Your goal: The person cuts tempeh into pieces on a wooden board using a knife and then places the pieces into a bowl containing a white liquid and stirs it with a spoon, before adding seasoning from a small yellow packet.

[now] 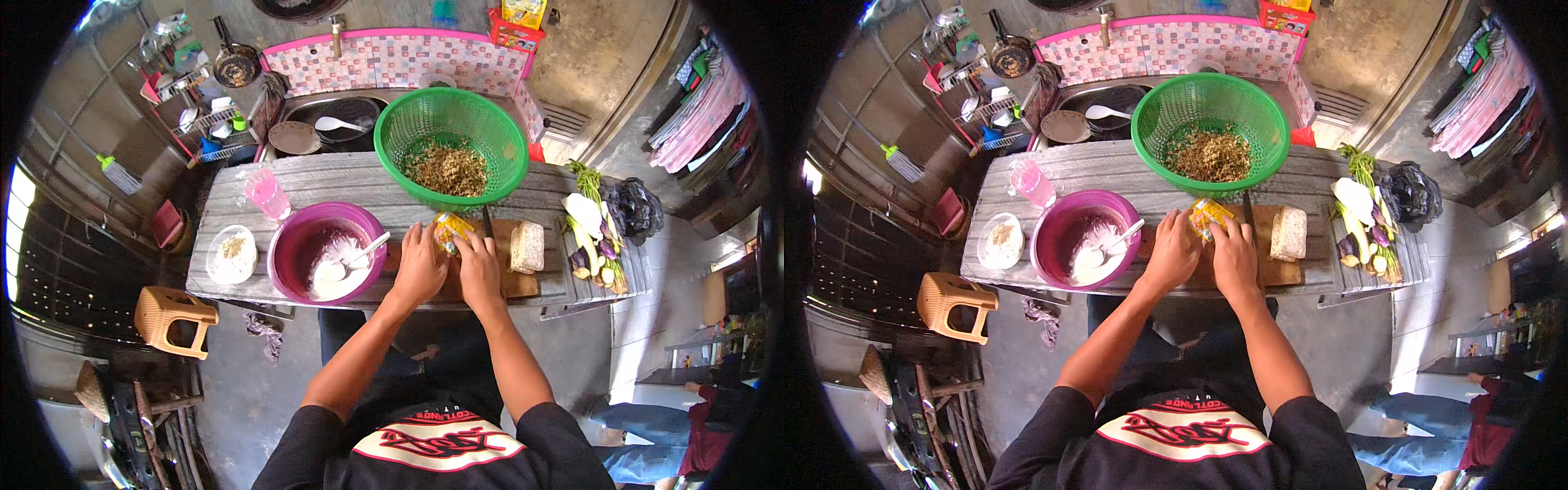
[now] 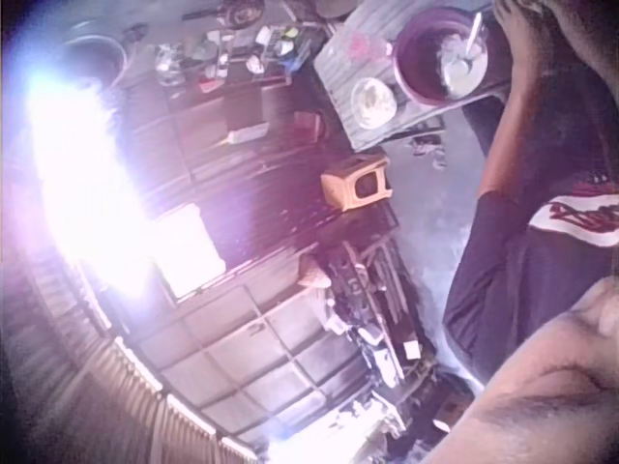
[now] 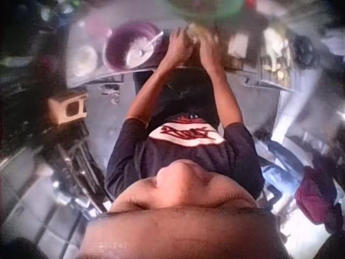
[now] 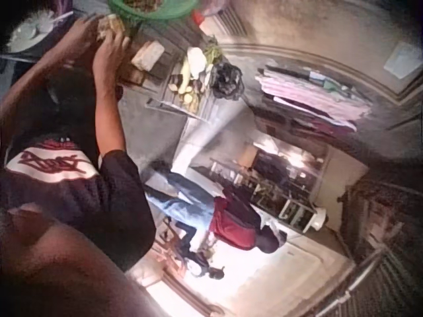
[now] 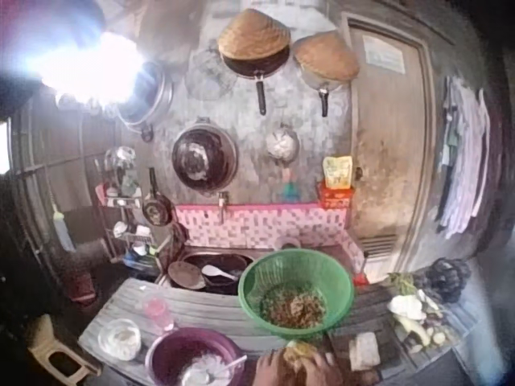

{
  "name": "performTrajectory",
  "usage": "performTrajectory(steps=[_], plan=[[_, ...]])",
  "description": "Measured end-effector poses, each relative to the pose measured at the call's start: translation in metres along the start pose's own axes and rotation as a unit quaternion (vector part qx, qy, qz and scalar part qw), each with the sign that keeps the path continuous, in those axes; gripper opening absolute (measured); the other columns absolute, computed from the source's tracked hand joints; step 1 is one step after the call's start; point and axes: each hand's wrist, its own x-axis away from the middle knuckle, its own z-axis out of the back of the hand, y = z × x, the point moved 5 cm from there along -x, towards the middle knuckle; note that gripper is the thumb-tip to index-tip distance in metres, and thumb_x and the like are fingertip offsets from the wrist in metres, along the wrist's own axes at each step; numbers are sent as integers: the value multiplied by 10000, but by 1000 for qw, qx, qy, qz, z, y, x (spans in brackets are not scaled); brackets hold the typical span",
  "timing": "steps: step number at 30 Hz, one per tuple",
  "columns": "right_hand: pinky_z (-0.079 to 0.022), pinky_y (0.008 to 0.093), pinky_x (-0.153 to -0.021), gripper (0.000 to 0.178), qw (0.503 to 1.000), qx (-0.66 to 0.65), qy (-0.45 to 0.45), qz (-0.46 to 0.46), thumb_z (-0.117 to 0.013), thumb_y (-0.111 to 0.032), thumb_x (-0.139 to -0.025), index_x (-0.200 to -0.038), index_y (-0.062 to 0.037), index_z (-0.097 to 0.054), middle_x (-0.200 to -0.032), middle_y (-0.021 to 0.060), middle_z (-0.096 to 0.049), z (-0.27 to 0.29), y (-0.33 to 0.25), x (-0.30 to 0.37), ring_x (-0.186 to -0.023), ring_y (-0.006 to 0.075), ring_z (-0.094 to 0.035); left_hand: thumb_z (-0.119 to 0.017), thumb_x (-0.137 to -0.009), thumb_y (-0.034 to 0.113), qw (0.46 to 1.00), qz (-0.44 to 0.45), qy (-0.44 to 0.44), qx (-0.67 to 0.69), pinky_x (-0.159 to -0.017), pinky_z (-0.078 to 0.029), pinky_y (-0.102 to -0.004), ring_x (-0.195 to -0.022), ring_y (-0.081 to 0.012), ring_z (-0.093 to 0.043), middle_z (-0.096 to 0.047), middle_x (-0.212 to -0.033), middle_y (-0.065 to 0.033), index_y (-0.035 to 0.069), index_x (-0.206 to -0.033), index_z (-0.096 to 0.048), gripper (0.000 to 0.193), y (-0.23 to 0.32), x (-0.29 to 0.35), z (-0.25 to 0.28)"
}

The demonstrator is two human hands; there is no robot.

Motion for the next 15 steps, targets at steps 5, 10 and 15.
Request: performTrajectory(steps=[5,10,15], plan=[[-488,473,-1108,432,1000,3,8,-1,-767,-82,-911,-1333,-17,-701,-1434,194,-639,2,2,2,-1262,405,-582,-701,-900,39,993,56,6,104,-1108,-499,-511,-1276,-476,-624,-668,-1345,-281,-77,-1337,-661,454,-7,-11,1],[-484,480,-1112,449,999,-37,20,-14,-786,-33,-880,-1318,-5,-690,-1411,191,-643,7,-2,3,-1262,406,-584,-721,-918,-5,979,89,29,178,-988,-597,-455,-1127,-419,-735,-721,-1270,-242,-59,-1223,-756,312,1,-9,7],[-535,480,-1006,335,996,-61,68,13,-752,-41,-912,-1244,-25,-713,-1277,148,-693,24,-5,3,-1159,389,-637,-788,-913,-1,970,102,73,207,-911,-639,-378,-1022,-309,-790,-766,-1185,-196,-39,-1145,-799,235,18,-11,21]])
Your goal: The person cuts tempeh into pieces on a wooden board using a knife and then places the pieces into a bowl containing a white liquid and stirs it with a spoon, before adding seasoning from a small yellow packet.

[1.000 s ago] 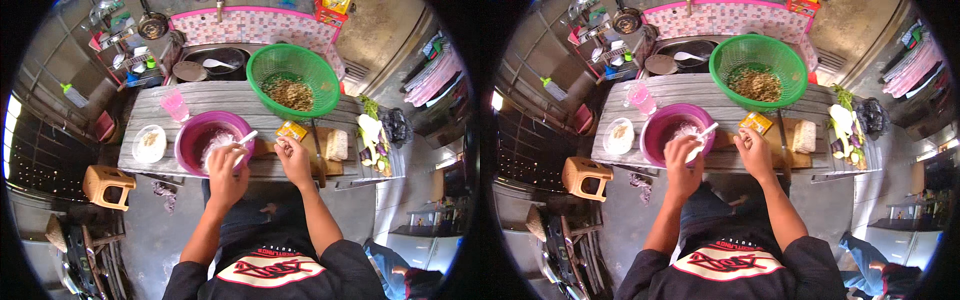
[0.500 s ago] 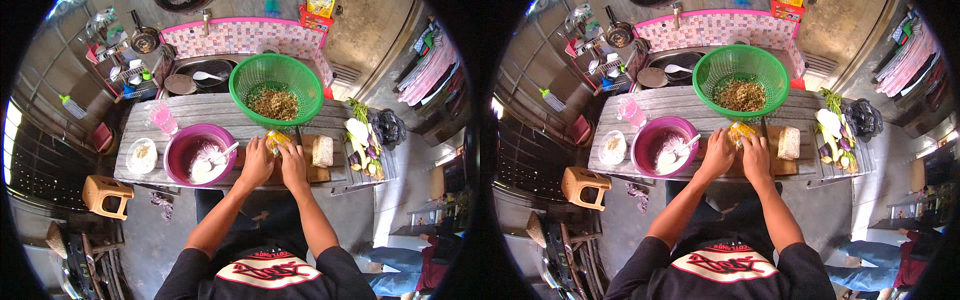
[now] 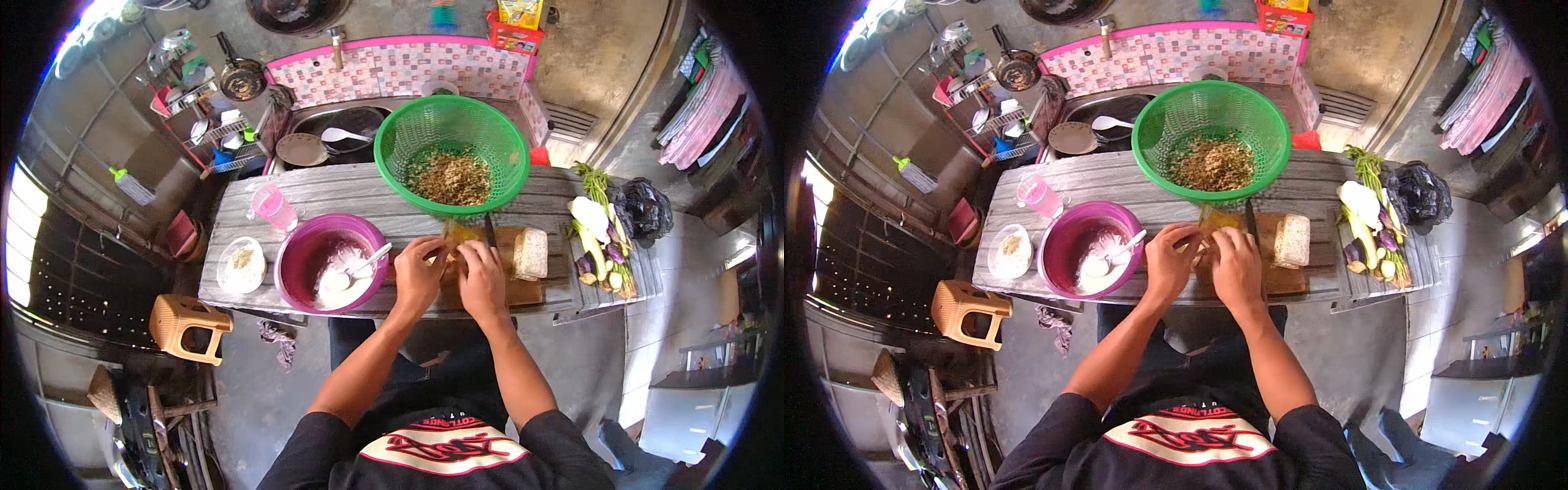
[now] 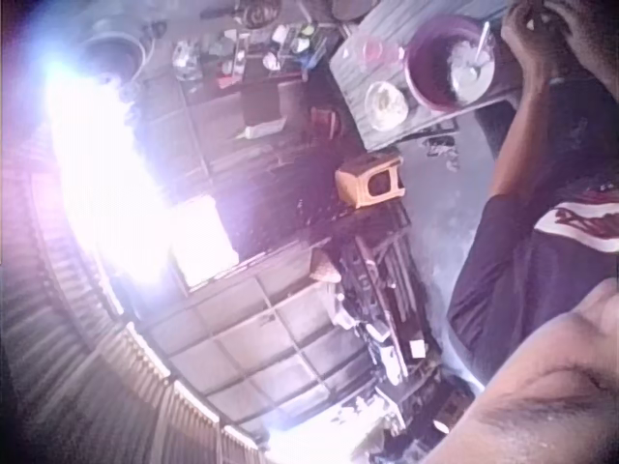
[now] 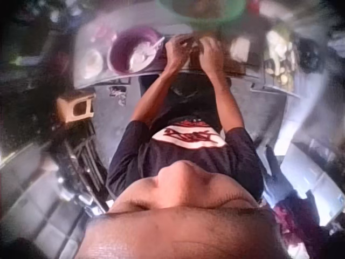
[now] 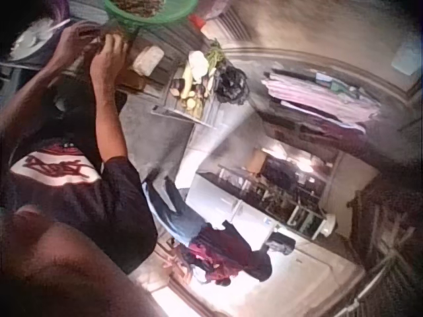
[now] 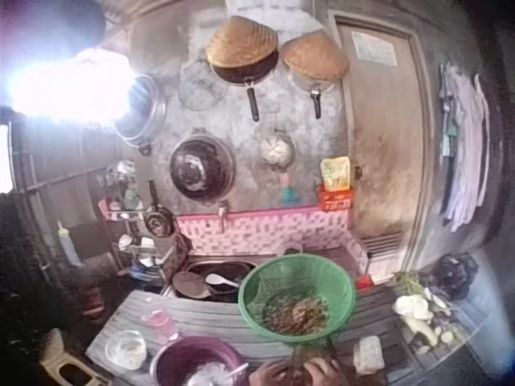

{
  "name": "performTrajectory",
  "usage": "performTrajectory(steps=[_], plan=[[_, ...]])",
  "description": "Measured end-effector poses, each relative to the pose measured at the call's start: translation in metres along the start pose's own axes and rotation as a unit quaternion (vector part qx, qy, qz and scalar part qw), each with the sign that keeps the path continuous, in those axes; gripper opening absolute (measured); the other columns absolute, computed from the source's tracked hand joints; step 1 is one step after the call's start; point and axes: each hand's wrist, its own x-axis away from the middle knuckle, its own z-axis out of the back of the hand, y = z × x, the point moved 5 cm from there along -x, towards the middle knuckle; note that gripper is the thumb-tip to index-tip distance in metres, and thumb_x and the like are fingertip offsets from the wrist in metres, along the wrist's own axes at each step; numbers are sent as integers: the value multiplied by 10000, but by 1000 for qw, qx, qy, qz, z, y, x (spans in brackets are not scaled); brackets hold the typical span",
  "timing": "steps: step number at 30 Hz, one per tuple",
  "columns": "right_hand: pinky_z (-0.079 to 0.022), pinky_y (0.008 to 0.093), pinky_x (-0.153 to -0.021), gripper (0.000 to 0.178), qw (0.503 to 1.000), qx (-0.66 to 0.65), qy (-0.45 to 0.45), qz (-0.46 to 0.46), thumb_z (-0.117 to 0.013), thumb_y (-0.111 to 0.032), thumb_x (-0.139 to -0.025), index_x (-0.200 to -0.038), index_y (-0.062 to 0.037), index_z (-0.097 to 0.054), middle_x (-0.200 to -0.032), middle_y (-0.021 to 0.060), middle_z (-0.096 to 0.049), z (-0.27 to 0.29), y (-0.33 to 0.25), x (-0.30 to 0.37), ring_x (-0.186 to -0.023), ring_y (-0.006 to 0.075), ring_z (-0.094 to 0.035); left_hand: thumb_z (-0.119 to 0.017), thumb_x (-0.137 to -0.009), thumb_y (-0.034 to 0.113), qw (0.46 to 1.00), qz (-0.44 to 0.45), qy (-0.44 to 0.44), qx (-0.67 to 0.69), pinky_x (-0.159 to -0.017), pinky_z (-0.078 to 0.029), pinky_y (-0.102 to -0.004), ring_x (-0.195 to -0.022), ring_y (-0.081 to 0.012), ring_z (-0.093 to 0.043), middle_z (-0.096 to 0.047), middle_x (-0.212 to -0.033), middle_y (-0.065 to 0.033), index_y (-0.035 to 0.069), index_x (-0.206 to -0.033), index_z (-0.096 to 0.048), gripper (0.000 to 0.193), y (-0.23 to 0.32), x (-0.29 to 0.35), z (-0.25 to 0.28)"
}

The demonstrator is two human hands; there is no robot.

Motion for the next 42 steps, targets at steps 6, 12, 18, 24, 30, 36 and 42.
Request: performTrajectory(steps=[6,12,18,24,30,36,42], plan=[[-576,392,-821,143,988,-147,56,10,-721,-41,-976,-1104,16,-752,-1002,130,-749,44,-22,-10,-914,317,-717,-815,-927,21,993,-99,-13,-59,-772,-620,-343,-889,-233,-772,-775,-1146,-133,-19,-1046,-804,126,38,5,39],[-561,292,-786,173,869,-454,-80,-179,-741,-122,-1037,-1061,47,-770,-982,32,-763,35,-4,1,-888,91,-683,-742,-1001,83,989,-16,-139,55,-707,-571,-355,-779,-213,-721,-733,-891,-162,-29,-1090,-709,147,54,1,51],[-565,292,-822,178,881,-434,-137,-129,-760,-95,-1003,-1083,63,-774,-983,83,-792,27,-17,2,-885,126,-716,-716,-994,74,978,-52,-198,27,-721,-563,-338,-773,-151,-680,-691,-854,-112,-25,-1028,-675,112,64,4,59],[-549,330,-734,129,924,-358,-125,-53,-759,-37,-959,-1045,59,-764,-890,114,-763,44,-41,2,-814,158,-696,-729,-936,45,970,-80,-220,-59,-791,-577,-406,-860,-269,-728,-713,-938,-172,-43,-1014,-698,121,62,7,71],[-537,359,-745,313,944,-308,-105,-59,-812,-57,-926,-1213,20,-713,-1101,139,-739,39,-35,7,-895,183,-680,-710,-1015,69,979,40,-181,84,-702,-570,-363,-778,-198,-726,-726,-897,-137,-35,-1044,-674,114,52,26,71],[-531,386,-1099,693,857,-483,-158,-84,-800,-21,-921,-1552,-28,-515,-1432,95,-640,35,-64,27,-1314,229,-618,-734,-993,61,985,-21,-117,125,-784,-573,-363,-859,-198,-731,-741,-905,-139,-36,-1059,-699,122,56,41,66],[-642,357,-895,326,799,-554,-152,-176,-653,-72,-1070,-1381,20,-623,-1230,81,-729,4,-39,46,-1066,176,-725,-724,-999,26,990,-28,-102,95,-858,-571,-298,-922,-130,-699,-726,-1016,-73,-27,-1145,-718,156,45,44,69]])
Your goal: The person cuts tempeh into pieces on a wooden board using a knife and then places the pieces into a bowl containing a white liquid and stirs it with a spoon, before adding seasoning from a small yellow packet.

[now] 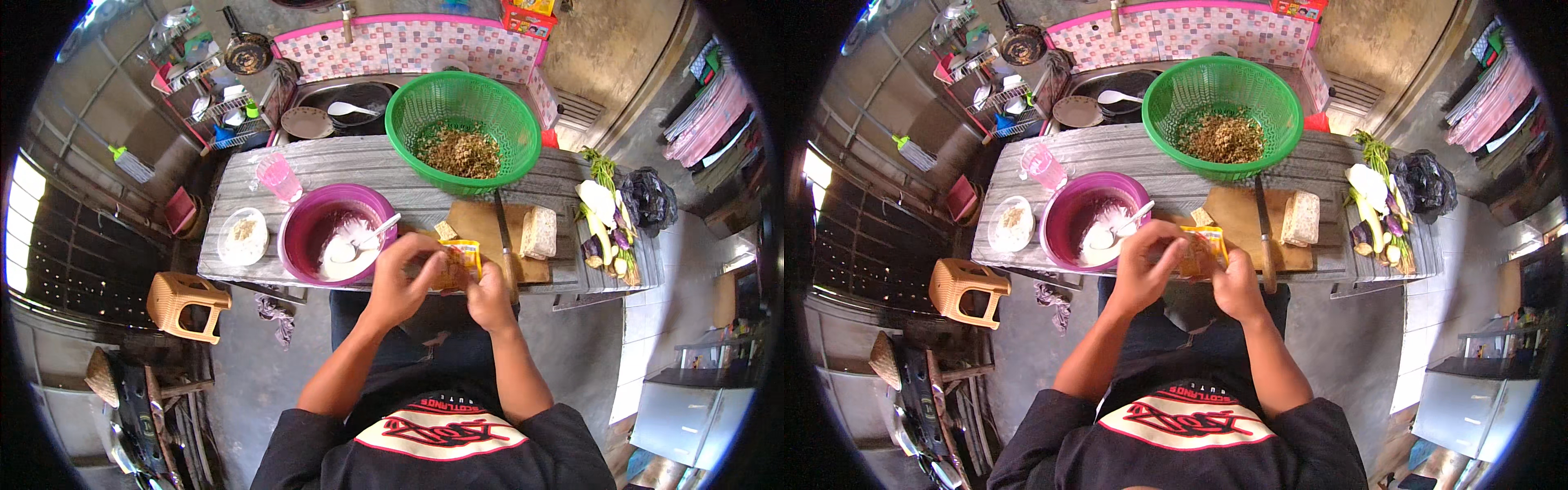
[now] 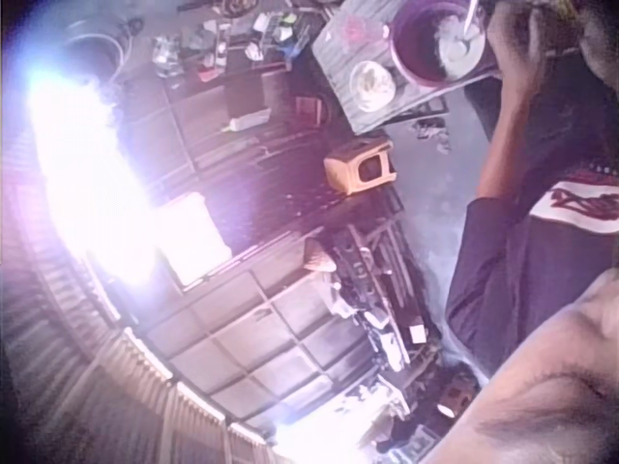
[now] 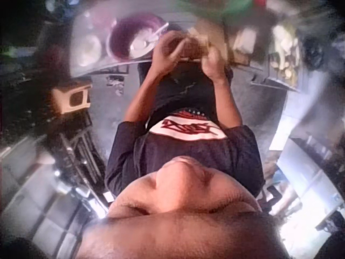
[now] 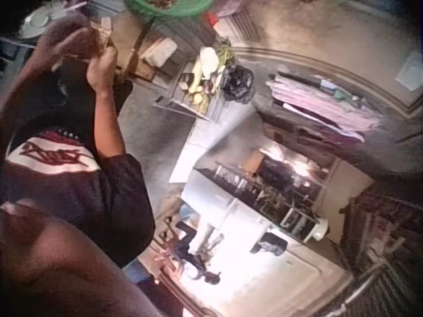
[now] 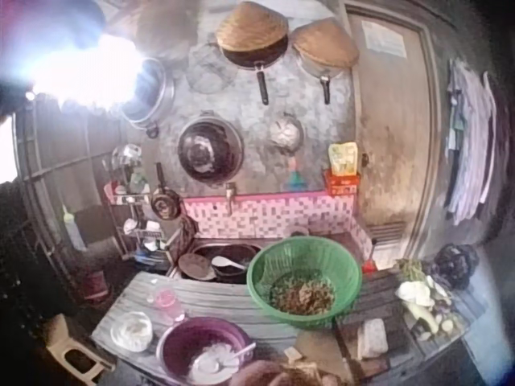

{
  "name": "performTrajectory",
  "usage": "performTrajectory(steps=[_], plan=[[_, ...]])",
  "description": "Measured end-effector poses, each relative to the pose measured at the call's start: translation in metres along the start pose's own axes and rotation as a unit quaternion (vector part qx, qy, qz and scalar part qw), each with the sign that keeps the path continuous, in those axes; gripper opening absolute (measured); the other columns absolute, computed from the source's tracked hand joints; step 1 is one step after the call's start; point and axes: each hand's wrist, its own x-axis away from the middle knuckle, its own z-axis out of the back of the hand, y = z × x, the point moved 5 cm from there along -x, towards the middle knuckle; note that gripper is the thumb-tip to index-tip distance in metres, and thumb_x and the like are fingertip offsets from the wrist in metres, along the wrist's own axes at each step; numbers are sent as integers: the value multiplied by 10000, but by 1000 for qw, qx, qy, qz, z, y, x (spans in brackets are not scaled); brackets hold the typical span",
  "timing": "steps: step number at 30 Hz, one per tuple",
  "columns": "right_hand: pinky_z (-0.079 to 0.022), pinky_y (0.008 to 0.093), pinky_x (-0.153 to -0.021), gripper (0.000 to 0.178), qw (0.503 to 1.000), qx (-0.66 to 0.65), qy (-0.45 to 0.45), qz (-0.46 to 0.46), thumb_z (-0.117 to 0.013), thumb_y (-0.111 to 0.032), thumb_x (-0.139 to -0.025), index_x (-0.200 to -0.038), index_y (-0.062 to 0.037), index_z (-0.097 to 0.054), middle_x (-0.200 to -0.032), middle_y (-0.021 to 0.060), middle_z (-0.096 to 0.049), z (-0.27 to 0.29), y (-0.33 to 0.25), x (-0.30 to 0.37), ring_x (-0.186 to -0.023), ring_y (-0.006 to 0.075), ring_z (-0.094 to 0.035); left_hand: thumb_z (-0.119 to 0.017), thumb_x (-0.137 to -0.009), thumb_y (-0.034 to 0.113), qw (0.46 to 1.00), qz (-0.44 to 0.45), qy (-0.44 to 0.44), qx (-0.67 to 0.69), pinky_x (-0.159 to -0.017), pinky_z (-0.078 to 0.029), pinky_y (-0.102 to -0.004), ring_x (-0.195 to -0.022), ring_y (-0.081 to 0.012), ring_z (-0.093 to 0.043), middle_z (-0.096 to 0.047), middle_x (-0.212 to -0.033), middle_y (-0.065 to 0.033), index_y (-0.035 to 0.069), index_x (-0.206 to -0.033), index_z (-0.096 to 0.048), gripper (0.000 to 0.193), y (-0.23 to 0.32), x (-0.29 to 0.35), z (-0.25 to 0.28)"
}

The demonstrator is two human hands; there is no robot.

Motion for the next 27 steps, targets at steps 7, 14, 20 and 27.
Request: performTrajectory(steps=[7,14,20,27], plan=[[-646,340,-861,303,991,-127,-7,-43,-662,-118,-1071,-1351,-2,-642,-1219,66,-731,4,21,5,-1048,156,-721,-745,-999,40,996,68,-21,-50,-795,-581,-283,-885,-106,-702,-758,-946,-87,-68,-1120,-731,162,6,1,11],[-445,493,-1170,703,876,382,156,250,-855,-80,-846,-1468,-11,-535,-1426,206,-591,-12,-55,14,-1391,379,-550,-717,-1004,34,990,79,-48,-105,-769,-596,-295,-875,-106,-720,-770,-921,-90,-82,-1101,-737,152,10,-1,19],[-503,456,-1133,726,927,324,23,188,-821,-18,-802,-1475,1,-549,-1393,202,-625,-32,-55,10,-1338,398,-609,-750,-975,30,991,116,-37,46,-818,-599,-322,-890,-153,-739,-768,-959,-112,-63,-1079,-762,140,18,0,8],[-542,351,-1041,506,976,-62,-138,-154,-643,-4,-891,-1389,79,-615,-1249,94,-722,-14,-22,3,-1243,196,-655,-805,-912,44,966,-124,-114,-199,-890,-576,-418,-1036,-321,-709,-717,-1014,-135,11,-1030,-775,126,43,-10,14]])
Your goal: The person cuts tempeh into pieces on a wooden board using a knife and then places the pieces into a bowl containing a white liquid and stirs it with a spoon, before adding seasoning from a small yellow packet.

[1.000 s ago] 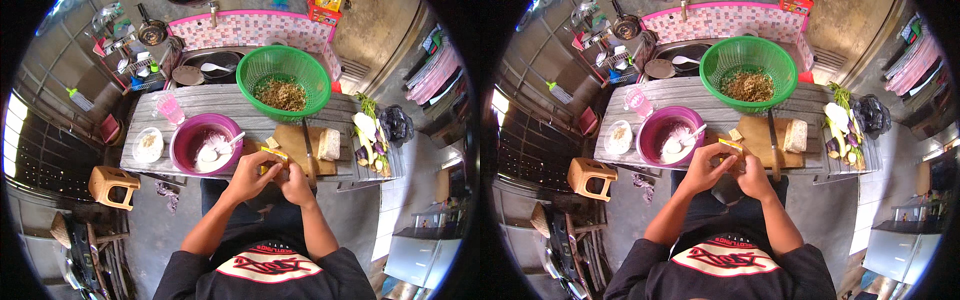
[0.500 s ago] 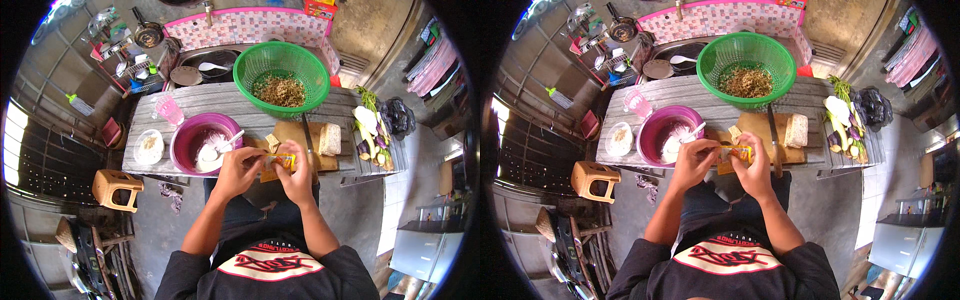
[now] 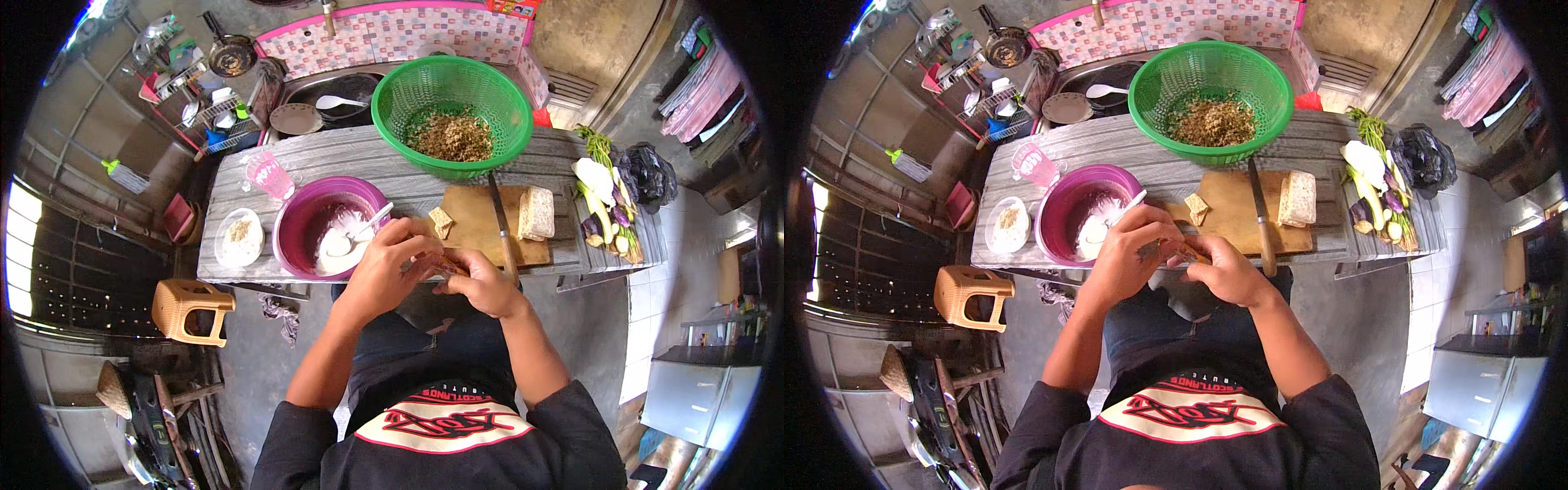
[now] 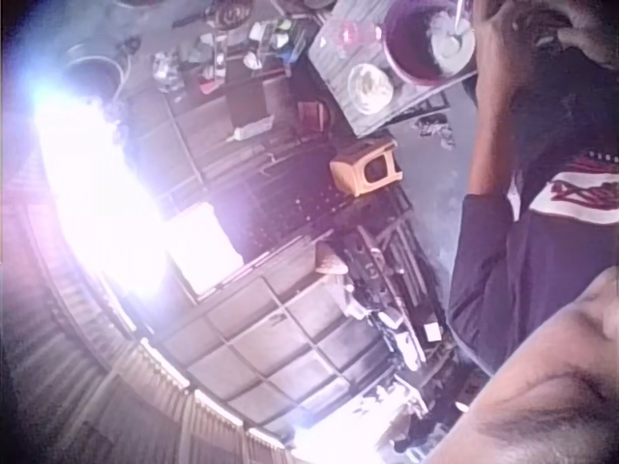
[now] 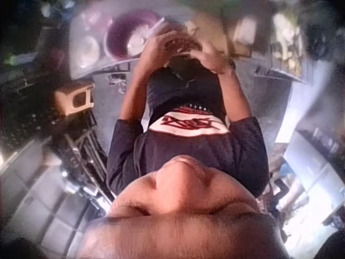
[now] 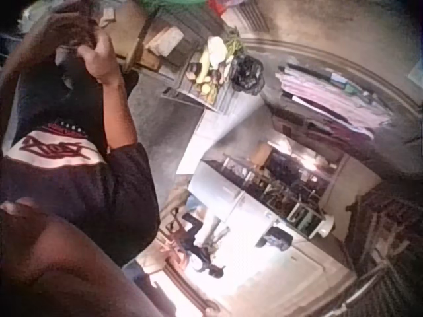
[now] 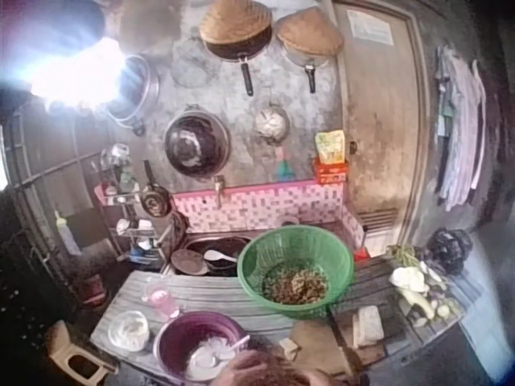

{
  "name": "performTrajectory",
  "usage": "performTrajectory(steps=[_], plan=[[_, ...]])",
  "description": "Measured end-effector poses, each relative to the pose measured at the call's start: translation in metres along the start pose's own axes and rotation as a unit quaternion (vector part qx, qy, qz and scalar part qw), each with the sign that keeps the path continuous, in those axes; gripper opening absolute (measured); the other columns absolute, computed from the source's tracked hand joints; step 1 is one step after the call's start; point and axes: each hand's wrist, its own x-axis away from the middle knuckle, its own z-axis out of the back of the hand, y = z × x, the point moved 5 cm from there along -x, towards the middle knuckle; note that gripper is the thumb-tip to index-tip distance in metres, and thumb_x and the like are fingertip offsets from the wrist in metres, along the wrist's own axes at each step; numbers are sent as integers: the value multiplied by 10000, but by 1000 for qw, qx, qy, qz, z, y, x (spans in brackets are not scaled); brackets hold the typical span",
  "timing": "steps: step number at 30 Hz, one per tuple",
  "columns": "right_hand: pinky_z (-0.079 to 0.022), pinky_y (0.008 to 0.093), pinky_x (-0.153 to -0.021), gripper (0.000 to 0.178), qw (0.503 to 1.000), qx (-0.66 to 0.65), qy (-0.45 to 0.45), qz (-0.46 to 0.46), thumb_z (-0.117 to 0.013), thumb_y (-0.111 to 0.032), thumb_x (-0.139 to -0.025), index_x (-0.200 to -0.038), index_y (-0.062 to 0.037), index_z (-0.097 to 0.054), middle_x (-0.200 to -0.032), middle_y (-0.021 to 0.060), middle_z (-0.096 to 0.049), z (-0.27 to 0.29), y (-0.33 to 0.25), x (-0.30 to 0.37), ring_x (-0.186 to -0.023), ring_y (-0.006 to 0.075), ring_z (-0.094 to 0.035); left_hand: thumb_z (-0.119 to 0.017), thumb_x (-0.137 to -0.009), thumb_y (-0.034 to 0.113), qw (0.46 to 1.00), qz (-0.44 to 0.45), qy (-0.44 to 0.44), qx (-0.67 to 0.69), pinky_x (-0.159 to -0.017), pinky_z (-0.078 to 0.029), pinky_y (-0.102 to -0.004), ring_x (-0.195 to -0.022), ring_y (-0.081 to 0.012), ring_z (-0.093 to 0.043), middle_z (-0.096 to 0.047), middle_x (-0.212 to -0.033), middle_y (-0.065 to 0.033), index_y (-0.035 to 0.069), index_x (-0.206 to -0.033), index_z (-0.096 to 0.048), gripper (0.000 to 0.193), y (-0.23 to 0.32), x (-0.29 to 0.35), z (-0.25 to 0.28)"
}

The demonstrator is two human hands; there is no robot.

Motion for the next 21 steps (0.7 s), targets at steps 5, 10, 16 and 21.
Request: performTrajectory(steps=[5,10,16,21], plan=[[-570,371,-971,346,959,221,86,155,-629,15,-965,-1297,92,-690,-1225,206,-772,6,-18,-5,-1168,237,-734,-780,-932,57,998,43,-16,-45,-853,-596,-425,-947,-324,-747,-744,-989,-146,10,-1024,-775,102,1,-3,-3],[-562,364,-955,254,922,331,141,145,-652,-95,-1059,-1192,107,-729,-1050,171,-812,3,-39,1,-1076,230,-759,-758,-949,51,996,90,-6,-2,-742,-620,-372,-817,-289,-789,-785,-962,-179,-27,-1050,-774,129,-13,1,1],[-555,306,-935,465,996,81,21,45,-596,-341,-1141,-1209,94,-745,-1068,86,-797,28,-15,-14,-1046,143,-726,-777,-950,73,992,115,-50,13,-725,-615,-359,-757,-227,-781,-785,-877,-175,-37,-1043,-787,145,-17,-4,3],[-542,300,-989,535,990,-117,-71,-36,-575,-399,-1145,-1275,97,-726,-1178,116,-783,34,-20,-15,-1080,123,-703,-782,-959,85,989,131,-63,32,-719,-614,-351,-769,-208,-783,-796,-881,-177,-34,-1051,-807,153,-14,-7,11]])
